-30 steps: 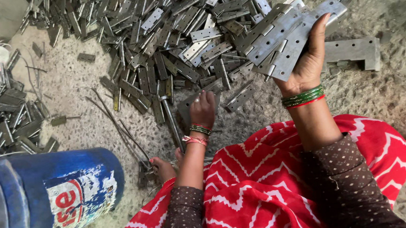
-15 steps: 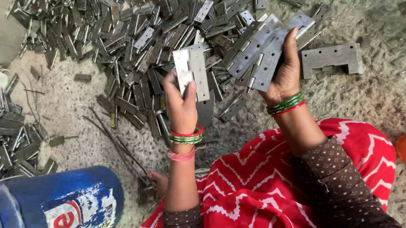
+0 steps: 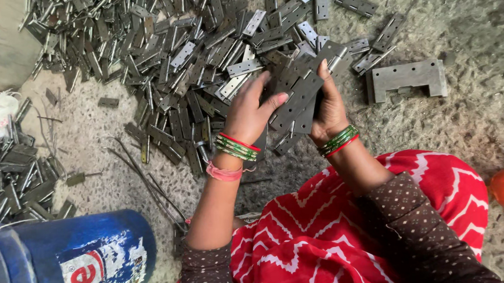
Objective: The person sits on the floor and assembles metal hinges by inserting pins into hinge plates. They pick up hinge plates and pins from a large pile, align them, and press the pins into place, then place the assembled hinges into a blue bucket.
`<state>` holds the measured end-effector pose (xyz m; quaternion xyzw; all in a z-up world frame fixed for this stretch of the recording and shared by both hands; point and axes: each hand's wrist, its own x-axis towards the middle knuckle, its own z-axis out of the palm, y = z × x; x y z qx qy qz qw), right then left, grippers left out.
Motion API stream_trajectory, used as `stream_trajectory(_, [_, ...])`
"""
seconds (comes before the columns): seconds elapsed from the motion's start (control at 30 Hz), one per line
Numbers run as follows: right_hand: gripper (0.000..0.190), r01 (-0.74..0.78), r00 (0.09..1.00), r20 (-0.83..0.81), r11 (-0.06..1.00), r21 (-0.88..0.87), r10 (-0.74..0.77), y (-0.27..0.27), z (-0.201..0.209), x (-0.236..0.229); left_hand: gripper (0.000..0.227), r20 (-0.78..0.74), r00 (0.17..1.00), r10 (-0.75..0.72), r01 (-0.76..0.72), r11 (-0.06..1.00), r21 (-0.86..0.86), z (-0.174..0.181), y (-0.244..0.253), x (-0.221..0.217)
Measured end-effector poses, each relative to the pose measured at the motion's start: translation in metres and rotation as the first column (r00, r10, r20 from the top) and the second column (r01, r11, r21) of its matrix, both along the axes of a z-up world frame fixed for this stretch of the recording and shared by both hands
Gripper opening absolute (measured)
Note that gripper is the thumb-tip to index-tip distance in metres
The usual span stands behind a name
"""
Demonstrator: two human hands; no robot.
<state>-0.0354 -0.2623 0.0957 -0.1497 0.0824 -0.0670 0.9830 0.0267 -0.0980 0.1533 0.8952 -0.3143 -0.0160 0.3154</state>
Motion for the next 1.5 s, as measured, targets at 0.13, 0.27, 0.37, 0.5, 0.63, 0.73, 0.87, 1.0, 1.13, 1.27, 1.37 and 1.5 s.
stream_trajectory(0.13, [0.068,0.004,1.0,0.009,1.0,0.003,-0.004,0.008,-0.004,0.002,0.058,0.089,0.996,0.009,-0.011,1.0,0.027,0.001,0.005,-0.009])
stream_trajectory(0.27, [0.066,0.034,0.999,0.006,0.999,0.015,-0.034,0.012,-0.007,0.002,0.062,0.143,0.988,0.057,-0.067,0.995,0.068,0.01,-0.003,-0.023])
stream_trajectory(0.37, [0.065,0.051,0.999,-0.022,0.998,0.03,-0.05,0.013,-0.008,0.002,0.066,0.256,0.966,0.021,-0.063,0.985,0.16,0.018,-0.01,-0.03])
stream_trajectory(0.5, [0.066,0.053,0.997,-0.061,0.999,0.011,-0.053,0.011,-0.006,0.001,0.1,0.112,0.992,-0.063,0.024,0.947,0.322,0.024,-0.02,-0.038])
stream_trajectory(0.63, [0.064,0.044,0.998,-0.037,0.998,0.037,-0.043,0.009,-0.006,-0.002,0.113,0.295,0.951,-0.095,0.009,0.96,0.279,0.023,-0.03,-0.049])
stream_trajectory(0.73, [0.063,0.056,0.997,-0.055,0.998,-0.01,-0.056,0.011,-0.004,0.0,0.1,0.24,0.968,-0.075,0.007,0.962,0.272,0.021,-0.032,-0.051])
stream_trajectory(0.87, [0.058,0.123,0.991,-0.05,0.992,0.0,-0.123,0.015,-0.004,0.001,0.078,0.162,0.986,-0.046,-0.004,0.956,0.292,0.019,-0.032,-0.049])
stream_trajectory(1.0, [0.051,0.112,0.993,-0.047,0.994,0.01,-0.111,0.018,-0.004,0.001,0.069,0.128,0.992,0.014,-0.046,0.967,0.249,0.019,-0.028,-0.05])
stream_trajectory(1.13, [0.041,0.1,0.99,-0.097,0.995,-0.01,-0.101,0.02,-0.004,0.002,0.071,0.192,0.981,0.019,-0.058,0.978,0.202,0.02,-0.02,-0.055])
stream_trajectory(1.27, [0.04,0.031,0.986,-0.167,1.0,0.0,-0.03,0.026,-0.005,0.001,0.065,0.358,0.932,-0.062,-0.042,0.96,0.276,0.013,-0.008,-0.053])
stream_trajectory(1.37, [0.043,-0.02,0.982,-0.186,1.0,-0.017,0.017,0.03,-0.006,-0.001,0.06,-0.016,0.992,0.123,-0.112,0.942,0.315,-0.001,0.009,-0.038])
stream_trajectory(1.5, [0.049,-0.063,0.955,-0.293,0.996,-0.06,0.043,0.037,-0.007,0.001,0.048,-0.134,0.935,0.327,-0.303,0.938,0.17,-0.021,0.052,-0.001])
